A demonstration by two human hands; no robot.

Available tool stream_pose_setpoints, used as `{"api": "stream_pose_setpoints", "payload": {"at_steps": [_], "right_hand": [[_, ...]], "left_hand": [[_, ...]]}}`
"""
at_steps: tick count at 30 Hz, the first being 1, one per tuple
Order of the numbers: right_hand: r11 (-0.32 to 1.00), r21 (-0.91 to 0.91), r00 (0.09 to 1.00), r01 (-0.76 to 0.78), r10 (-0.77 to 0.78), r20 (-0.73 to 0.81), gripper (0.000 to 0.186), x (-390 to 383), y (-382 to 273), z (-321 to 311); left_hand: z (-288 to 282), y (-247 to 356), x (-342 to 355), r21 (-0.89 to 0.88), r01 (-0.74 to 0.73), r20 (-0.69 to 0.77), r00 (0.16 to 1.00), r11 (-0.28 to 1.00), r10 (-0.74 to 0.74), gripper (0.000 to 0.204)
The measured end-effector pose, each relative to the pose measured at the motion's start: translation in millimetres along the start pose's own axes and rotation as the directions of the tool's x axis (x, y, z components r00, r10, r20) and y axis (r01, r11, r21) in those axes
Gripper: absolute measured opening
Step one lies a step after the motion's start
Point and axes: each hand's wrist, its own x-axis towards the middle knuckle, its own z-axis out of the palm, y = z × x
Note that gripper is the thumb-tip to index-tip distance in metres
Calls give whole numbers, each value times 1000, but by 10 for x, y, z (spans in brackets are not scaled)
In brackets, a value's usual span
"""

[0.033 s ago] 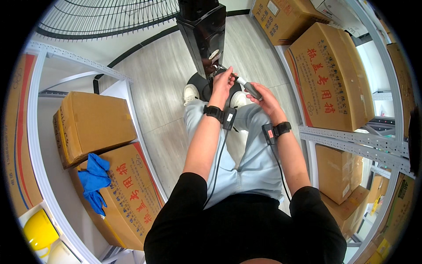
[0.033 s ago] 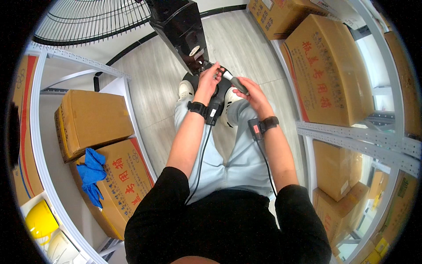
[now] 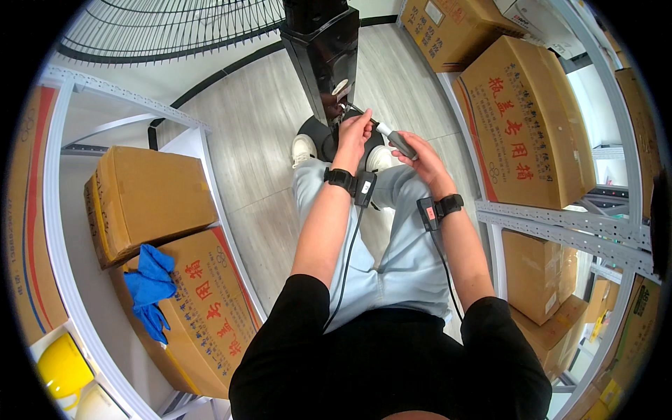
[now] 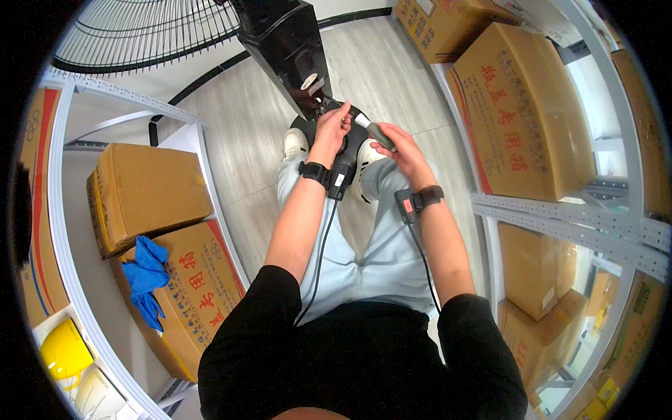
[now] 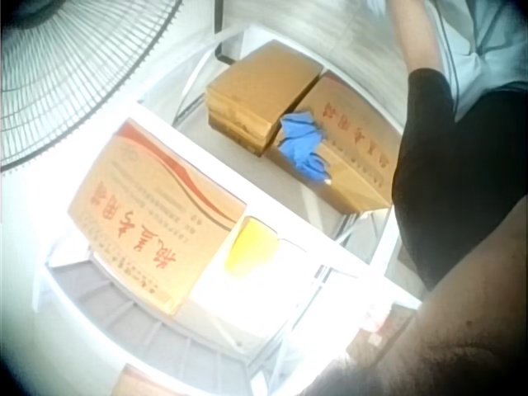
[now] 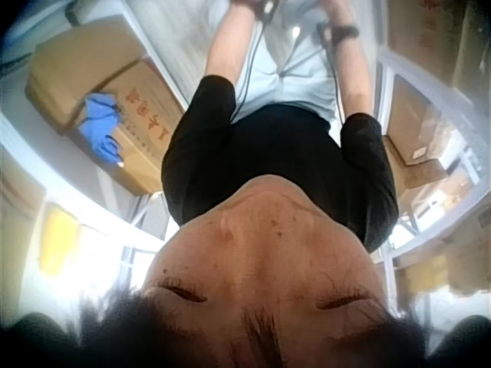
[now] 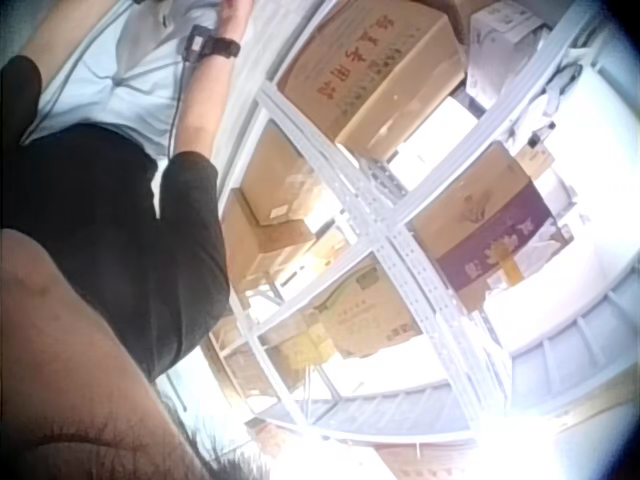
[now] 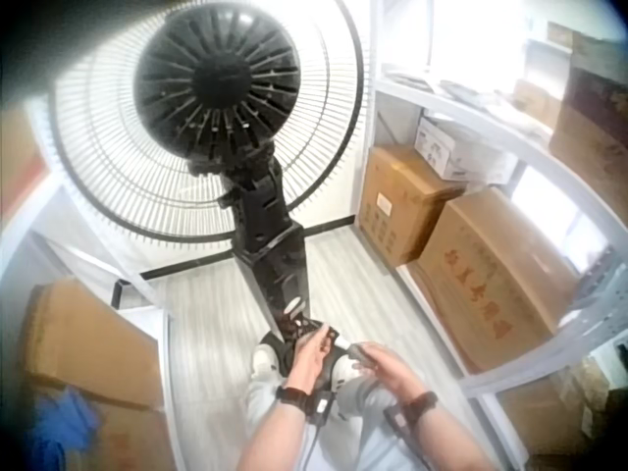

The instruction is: The person cleans a standing fan with a blue cloth, then uses a screwdriver to remove screws from the fan's neck and base. They open the control panel housing and manipulate internal wiring.

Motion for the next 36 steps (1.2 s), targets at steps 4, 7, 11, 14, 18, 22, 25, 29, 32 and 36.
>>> {"api": "stream_pose_setpoints", "payload": {"at_steps": [4, 7, 11, 14, 18, 22, 25, 29, 32, 36], "right_hand": [[1000, 24, 1000, -5, 5, 9, 32, 0, -16, 12], [999, 30, 1000, -14, 14, -6, 33, -8, -9, 3], [1000, 22, 1000, -8, 7, 2, 33, 15, 6, -5], [1000, 14, 1000, 2, -2, -11, 34, -10, -18, 31], [998, -37, 999, -42, 42, 3, 35, -9, -30, 26], [990, -133, 998, -38, 32, -45, 37, -16, 0, 42], [986, -167, 997, -5, -8, -77, 37, -48, -18, 63], [983, -181, 996, 23, -38, -79, 37, -79, -7, 9], [980, -198, 996, 29, -45, -79, 39, -122, -41, -12], [978, -208, 995, 36, -54, -79, 38, -201, -93, -34]], "left_hand": [[-33, -9, 25, -73, -78, 104, 991, 994, 86, 17], [23, 11, 1, -217, 11, 27, 1000, 976, -5, 18], [-8, -8, 11, -37, -27, 4, 1000, 999, 27, 14], [-30, -24, 14, 3, -81, 15, 997, 997, 81, 10], [-31, -21, 18, -127, -60, 56, 996, 990, 68, 11], [-16, 17, 26, -228, 27, 46, 999, 973, -17, 21], [-37, 0, 49, -230, -5, 63, 998, 973, 20, 29], [-59, -19, 66, -281, -28, 25, 999, 959, 37, 27], [-107, -17, 94, -313, -30, 19, 999, 949, 38, 23], [-115, -14, 98, -323, -26, 20, 999, 946, 34, 22]]}}
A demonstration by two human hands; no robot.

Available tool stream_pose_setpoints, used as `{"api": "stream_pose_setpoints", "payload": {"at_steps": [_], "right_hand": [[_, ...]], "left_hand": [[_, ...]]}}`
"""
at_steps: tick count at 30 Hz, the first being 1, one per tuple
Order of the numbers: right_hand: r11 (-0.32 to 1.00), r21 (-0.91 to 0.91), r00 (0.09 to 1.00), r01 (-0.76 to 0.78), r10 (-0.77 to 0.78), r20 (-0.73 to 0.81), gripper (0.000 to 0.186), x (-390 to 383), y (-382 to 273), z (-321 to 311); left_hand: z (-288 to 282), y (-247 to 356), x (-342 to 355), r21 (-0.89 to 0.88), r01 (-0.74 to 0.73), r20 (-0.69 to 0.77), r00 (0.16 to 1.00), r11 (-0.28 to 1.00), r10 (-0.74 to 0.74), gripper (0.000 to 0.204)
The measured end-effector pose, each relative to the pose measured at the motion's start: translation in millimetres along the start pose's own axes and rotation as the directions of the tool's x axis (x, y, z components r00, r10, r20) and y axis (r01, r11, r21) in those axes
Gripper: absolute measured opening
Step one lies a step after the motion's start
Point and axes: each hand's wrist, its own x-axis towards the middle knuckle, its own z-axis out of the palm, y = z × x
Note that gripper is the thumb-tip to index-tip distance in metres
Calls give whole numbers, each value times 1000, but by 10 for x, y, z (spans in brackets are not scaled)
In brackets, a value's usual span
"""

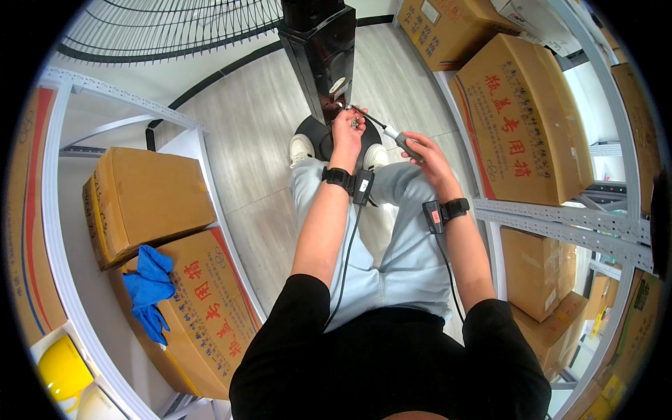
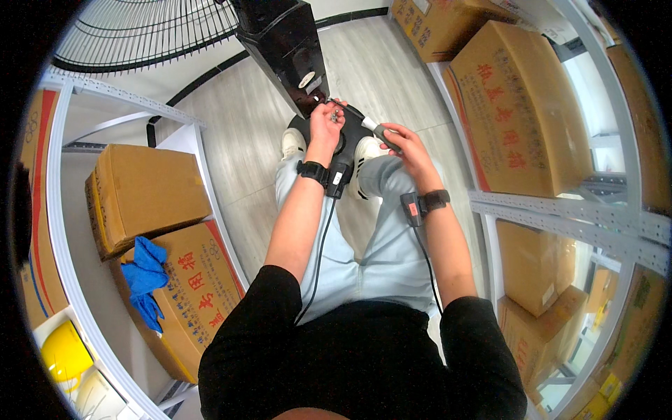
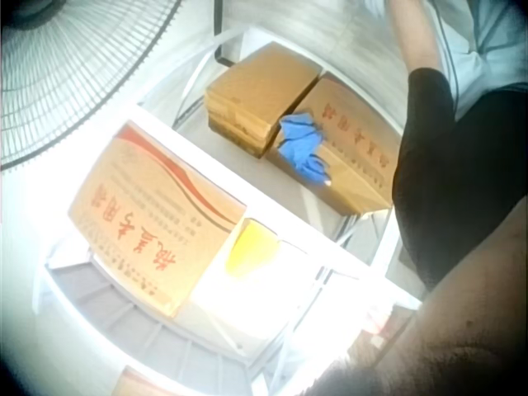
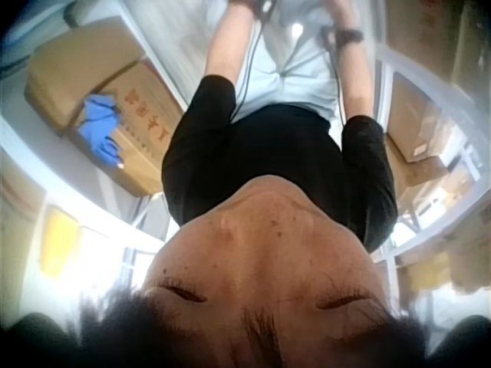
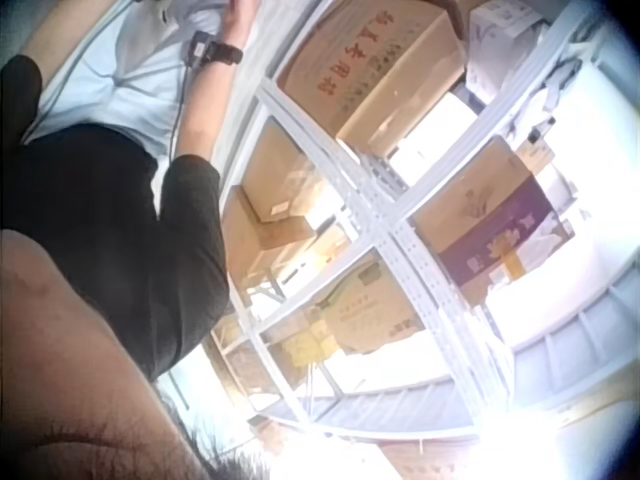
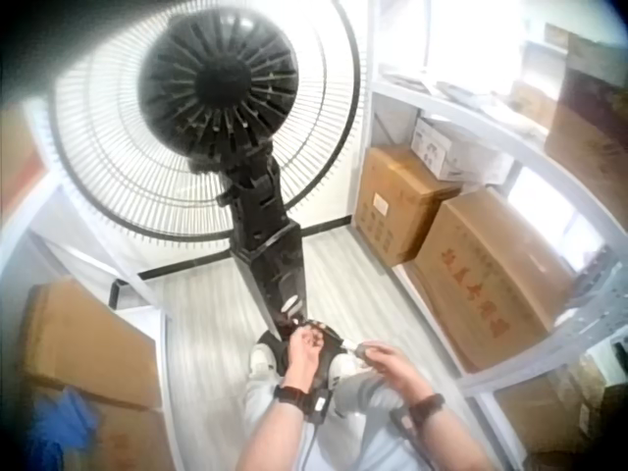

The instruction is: The person cleans a standing fan with a blue cloth, then uses a screwdriver to remove screws from the fan's neck and base. They open the control panel housing and manipulate internal wiring.

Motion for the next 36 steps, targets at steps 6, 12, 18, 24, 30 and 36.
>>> {"api": "stream_pose_setpoints", "payload": {"at_steps": [6, 12, 18, 24, 30, 36], "right_hand": [[999, -31, 1000, 15, -15, 3, 37, -89, -6, -58], [997, -65, 999, 51, -51, -4, 36, -166, -23, -108], [984, 146, 995, 100, -97, -31, 30, -110, -22, -171], [761, 645, 997, 78, -78, -29, 34, 282, 232, -121], [718, 694, 973, -48, -122, 195, 32, 699, 438, -163], [690, 707, 925, -156, -149, 350, 34, 986, 504, -197]], "left_hand": [[38, -24, -57, 51, -60, -34, 997, 997, 62, 16], [-44, -33, -78, 66, -101, -26, 994, 993, 103, 13], [-115, 81, -235, -119, 24, -42, 999, 993, -30, 20], [-349, 568, -774, -115, 114, 111, 989, 987, -102, 16], [-926, 1577, -2108, 16, -125, -68, 990, 992, 126, 15], [-2195, 2286, -3730, 164, -548, -289, 768, 820, 571, 16]]}}
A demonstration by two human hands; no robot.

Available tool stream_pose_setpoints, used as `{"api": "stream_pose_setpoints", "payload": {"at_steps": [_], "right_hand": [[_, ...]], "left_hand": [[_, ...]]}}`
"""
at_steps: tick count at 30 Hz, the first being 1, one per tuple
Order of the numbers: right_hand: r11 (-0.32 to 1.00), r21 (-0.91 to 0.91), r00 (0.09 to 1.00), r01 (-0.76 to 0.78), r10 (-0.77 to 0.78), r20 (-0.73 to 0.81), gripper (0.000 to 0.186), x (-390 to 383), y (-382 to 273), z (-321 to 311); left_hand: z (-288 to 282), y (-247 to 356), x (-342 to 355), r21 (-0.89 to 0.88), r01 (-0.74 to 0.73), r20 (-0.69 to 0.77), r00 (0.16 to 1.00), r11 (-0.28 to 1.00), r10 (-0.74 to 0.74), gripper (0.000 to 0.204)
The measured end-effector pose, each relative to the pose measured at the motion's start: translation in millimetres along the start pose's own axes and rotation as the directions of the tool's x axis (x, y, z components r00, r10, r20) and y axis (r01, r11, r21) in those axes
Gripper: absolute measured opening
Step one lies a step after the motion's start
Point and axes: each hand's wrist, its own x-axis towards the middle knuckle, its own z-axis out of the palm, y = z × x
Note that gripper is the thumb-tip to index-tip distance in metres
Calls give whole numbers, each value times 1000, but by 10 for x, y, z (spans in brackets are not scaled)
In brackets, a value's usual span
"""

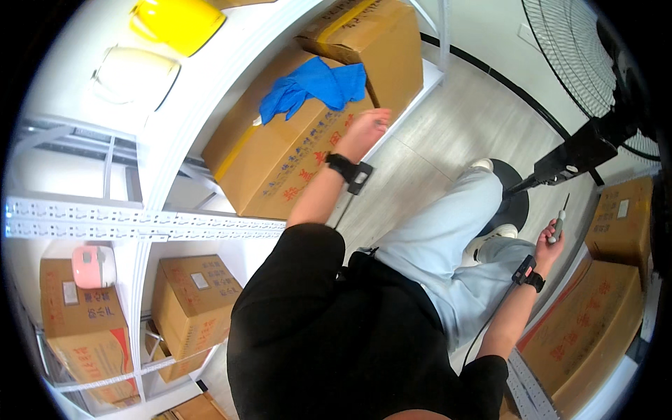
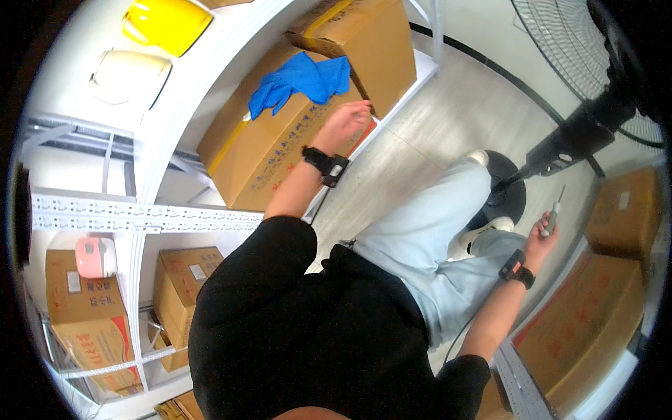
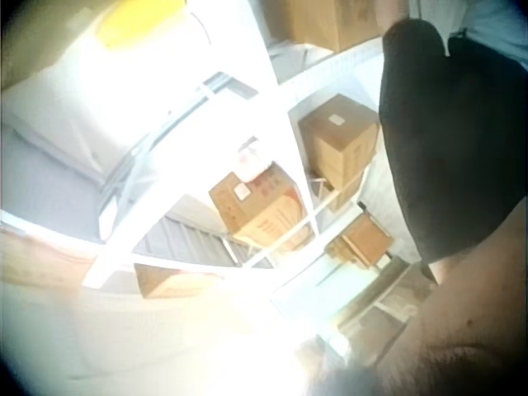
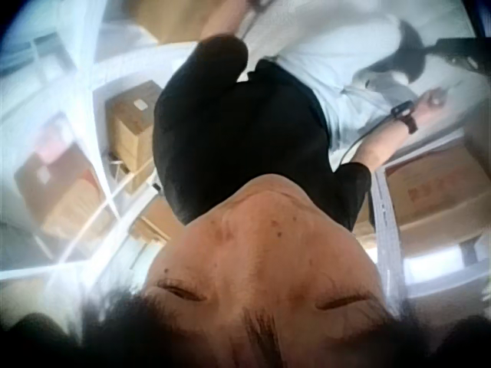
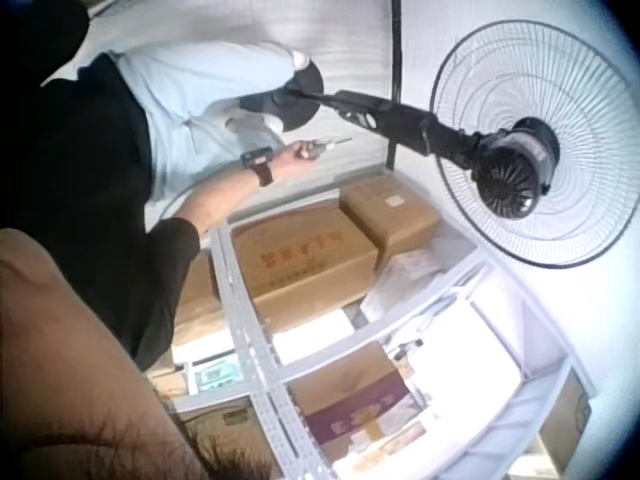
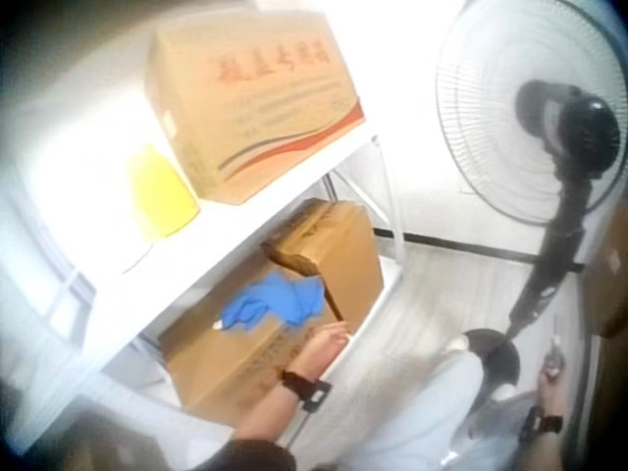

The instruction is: The person cleans a standing fan with a blue cloth, then uses a screwdriver to remove screws from the fan's neck and base. They open the control panel housing and manipulate internal wiring.

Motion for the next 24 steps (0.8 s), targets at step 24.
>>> {"api": "stream_pose_setpoints", "payload": {"at_steps": [24], "right_hand": [[998, 65, 1000, 8, -7, -10, 43, -28, -45, 34]], "left_hand": [[-2321, 1112, -689, 973, 4, 200, 493, -232, 847, 8]]}}
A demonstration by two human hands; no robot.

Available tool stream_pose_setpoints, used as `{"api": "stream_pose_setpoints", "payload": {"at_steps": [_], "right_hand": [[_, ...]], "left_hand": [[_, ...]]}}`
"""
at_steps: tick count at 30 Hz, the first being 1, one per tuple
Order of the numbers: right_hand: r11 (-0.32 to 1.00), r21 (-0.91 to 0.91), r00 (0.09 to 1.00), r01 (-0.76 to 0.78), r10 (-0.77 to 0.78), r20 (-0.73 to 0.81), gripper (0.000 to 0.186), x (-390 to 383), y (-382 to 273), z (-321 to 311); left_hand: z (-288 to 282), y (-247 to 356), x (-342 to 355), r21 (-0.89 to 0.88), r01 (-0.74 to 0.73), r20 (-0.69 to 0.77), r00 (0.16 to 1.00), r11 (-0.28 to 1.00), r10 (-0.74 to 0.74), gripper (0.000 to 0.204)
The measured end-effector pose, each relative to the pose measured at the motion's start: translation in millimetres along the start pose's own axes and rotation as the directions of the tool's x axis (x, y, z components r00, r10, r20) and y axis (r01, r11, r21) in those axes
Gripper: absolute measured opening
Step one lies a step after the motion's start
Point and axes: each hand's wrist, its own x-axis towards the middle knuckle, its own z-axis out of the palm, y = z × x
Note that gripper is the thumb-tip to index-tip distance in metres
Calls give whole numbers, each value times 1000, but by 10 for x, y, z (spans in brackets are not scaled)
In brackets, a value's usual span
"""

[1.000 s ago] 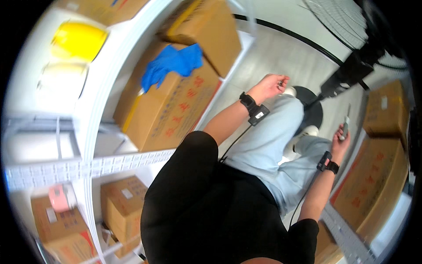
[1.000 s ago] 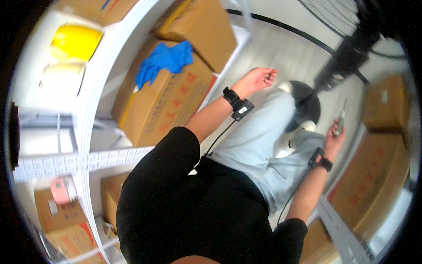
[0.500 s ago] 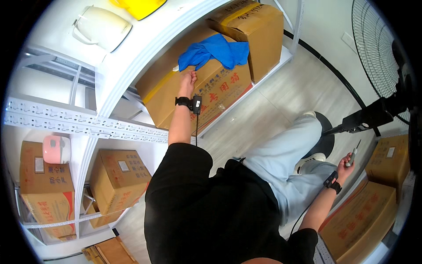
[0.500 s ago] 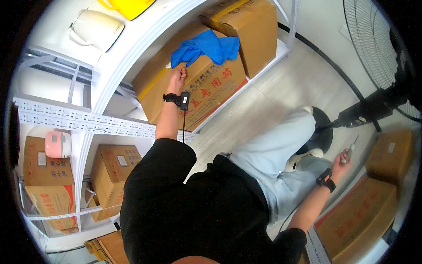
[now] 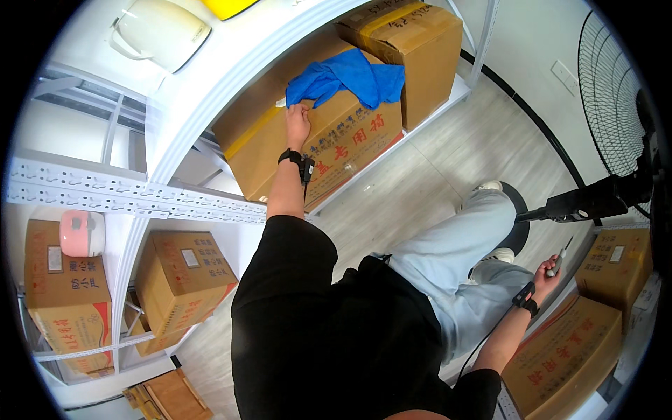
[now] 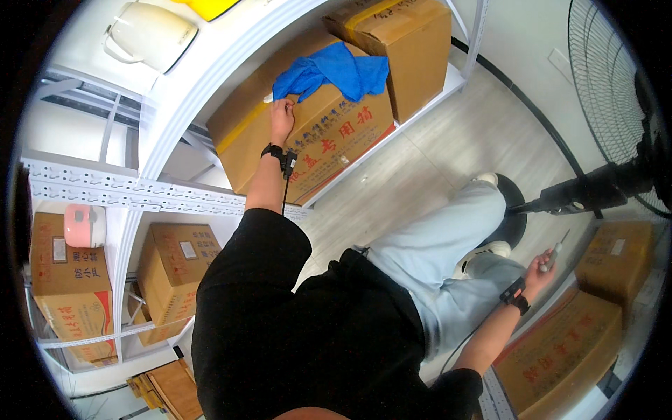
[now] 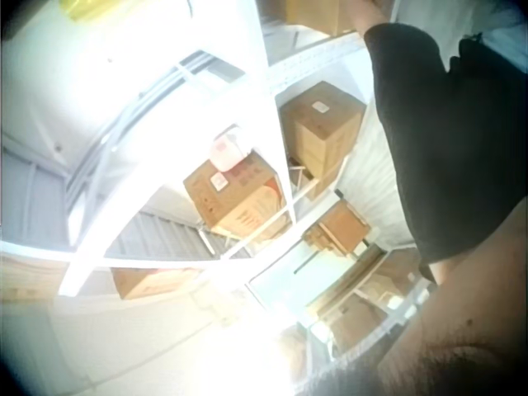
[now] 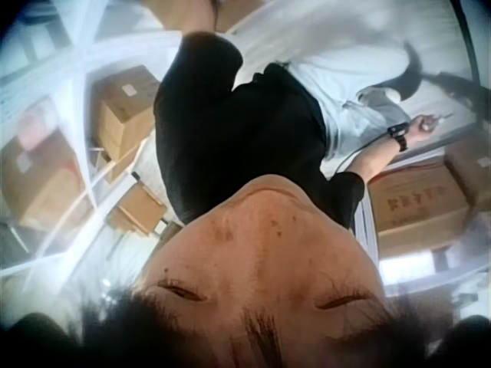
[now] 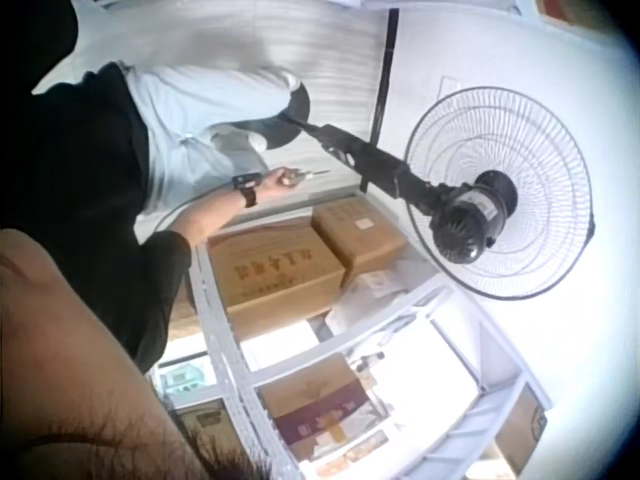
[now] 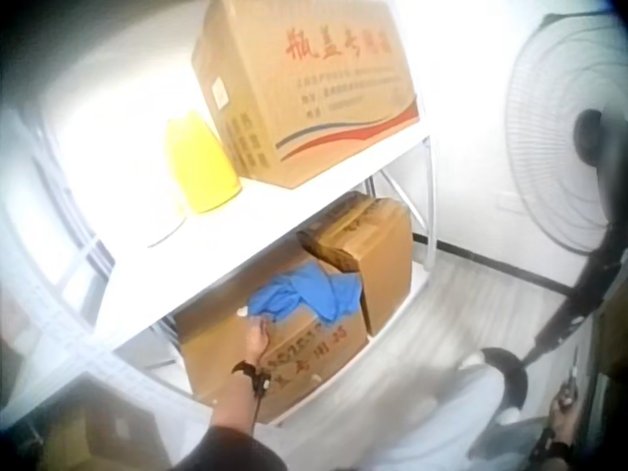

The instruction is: The person cleans a standing fan with a blue cloth, then uses a screwdriver to remove screws from the fan's neck and base. They open the control panel housing and manipulate internal wiring.

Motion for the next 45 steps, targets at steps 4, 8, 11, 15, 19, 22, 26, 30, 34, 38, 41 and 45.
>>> {"api": "stream_pose_setpoints", "payload": {"at_steps": [4, 8, 11, 15, 19, 22, 26, 30, 34, 38, 41, 45], "right_hand": [[999, 34, 999, -39, 39, 15, 43, -1, -26, -10], [995, 89, 999, -41, 43, -18, 43, -51, -8, 16], [994, 82, 998, -67, 68, -10, 44, -1, -8, 12], [998, 49, 999, -35, 35, -2, 44, -39, -24, 22], [997, 69, 998, -42, 45, -39, 44, -48, 25, 72], [997, 67, 999, -36, 38, -27, 44, -52, -5, 69], [997, 58, 999, -49, 50, -16, 44, -19, 28, 84], [998, 52, 999, -40, 42, -33, 44, -39, 6, 90], [996, 68, 998, -52, 54, -30, 44, -28, 30, 72], [997, 39, 997, -66, 67, -44, 43, -22, -27, 59], [996, 27, 995, -81, 83, -58, 43, 7, -13, 56], [991, 98, 996, -91, 93, -14, 44, 16, -82, -19]], "left_hand": [[-9, -47, -30, -61, 37, -6, 999, 997, -38, 10], [-12, -1, 7, -23, 12, -20, 1000, 1000, -13, 14], [-38, -137, -18, -164, 128, -13, 991, 978, -132, 10], [-62, -83, 4, -603, 441, 156, 883, 665, -444, 16], [-151, -115, 36, -740, 489, 215, 822, 461, -527, 33], [-167, -55, 34, -704, 517, 238, 817, 486, -524, 39], [-200, -90, 41, -680, 497, 211, 837, 540, -505, 43], [-177, -37, 43, -673, 505, 214, 833, 541, -511, 43], [-175, -64, 67, -663, 486, 169, 838, 569, -518, 37], [-135, 161, 185, -317, 443, 43, 890, 839, -454, 29], [-119, 379, 456, -53, 351, 52, 936, 935, -349, 40], [203, 859, 715, 89, 445, 93, 887, 891, -452, 72]]}}
